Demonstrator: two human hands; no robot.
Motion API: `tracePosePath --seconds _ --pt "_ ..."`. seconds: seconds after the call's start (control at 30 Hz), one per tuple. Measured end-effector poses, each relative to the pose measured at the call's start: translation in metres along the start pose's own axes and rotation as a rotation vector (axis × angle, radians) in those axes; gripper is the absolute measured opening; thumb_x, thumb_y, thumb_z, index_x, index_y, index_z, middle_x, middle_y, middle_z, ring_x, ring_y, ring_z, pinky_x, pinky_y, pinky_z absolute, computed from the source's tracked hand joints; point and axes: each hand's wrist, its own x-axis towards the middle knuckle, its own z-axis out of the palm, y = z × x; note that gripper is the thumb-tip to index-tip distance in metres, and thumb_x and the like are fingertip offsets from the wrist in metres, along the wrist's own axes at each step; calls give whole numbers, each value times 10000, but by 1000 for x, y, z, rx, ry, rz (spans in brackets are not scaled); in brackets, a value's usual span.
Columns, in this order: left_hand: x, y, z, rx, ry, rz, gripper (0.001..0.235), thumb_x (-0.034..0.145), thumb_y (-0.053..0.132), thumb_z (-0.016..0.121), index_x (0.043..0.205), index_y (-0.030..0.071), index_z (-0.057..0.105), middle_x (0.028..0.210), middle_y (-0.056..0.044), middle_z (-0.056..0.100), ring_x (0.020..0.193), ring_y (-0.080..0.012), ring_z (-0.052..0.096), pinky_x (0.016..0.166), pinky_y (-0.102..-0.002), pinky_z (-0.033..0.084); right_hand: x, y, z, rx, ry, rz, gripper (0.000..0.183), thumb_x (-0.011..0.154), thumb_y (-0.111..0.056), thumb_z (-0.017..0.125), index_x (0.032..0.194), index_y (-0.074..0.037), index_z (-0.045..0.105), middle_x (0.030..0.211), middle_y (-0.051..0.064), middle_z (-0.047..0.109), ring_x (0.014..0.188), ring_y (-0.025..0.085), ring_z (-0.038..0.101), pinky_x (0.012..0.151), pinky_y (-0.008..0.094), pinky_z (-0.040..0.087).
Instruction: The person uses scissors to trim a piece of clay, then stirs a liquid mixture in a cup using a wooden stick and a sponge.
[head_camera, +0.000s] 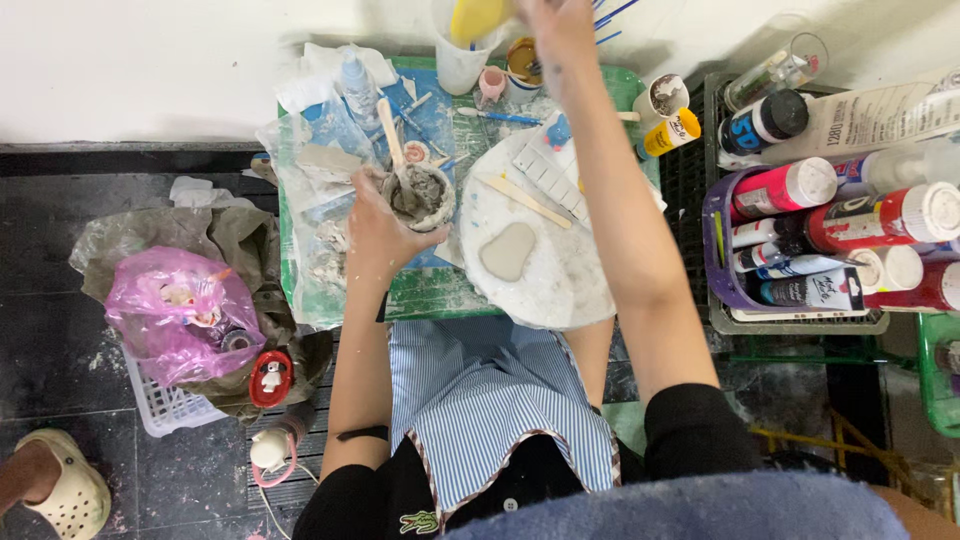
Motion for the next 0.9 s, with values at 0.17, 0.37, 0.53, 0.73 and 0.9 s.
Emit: tracePosePath --seconds 0.17,0.37,0.53,0.73,0.9 --pt "-17 -6 6 39 47 41 1192 519 422 1007 1349 -92 322 1124 -267 657 1014 -437 669 867 -471 544 -110 -65 71 470 -244 301 259 918 -5 573 1157 -93 528 1123 83 586 1080 239 648 940 434 597" --pt "-65 -17 -2 173 96 127 1071 546 446 1005 1289 -66 428 1088 -229 647 982 -427 645 851 -488 512 -208 -70 128 814 -262 354 223 906 -35 413 1101 -128 467 983 106 536 877 245 580 829 390 529" --pt "-118 -22 -2 288 131 90 1161 490 407 1018 1313 -134 403 1069 -262 621 982 -441 618 866 -484 506 -252 -65 133 843 -350 364 161 945 -78 401 1090 -114 459 879 78 492 760 213 516 723 348 470" --pt "-148 -8 -10 197 54 -28 1010 638 405 980 1386 -15 447 1230 -201 642 1178 -394 611 947 -456 512 -276 -74 137 763 -374 321 73 931 -108 402 988 -88 443 774 43 453 629 151 438 616 297 409" --pt "-163 -15 -17 98 278 205 1186 663 413 999 1516 -40 312 1482 -264 504 1357 -393 477 1155 -474 362 -277 -64 138 761 -362 255 48 928 -109 411 939 -81 449 726 17 424 600 110 386 563 264 349"
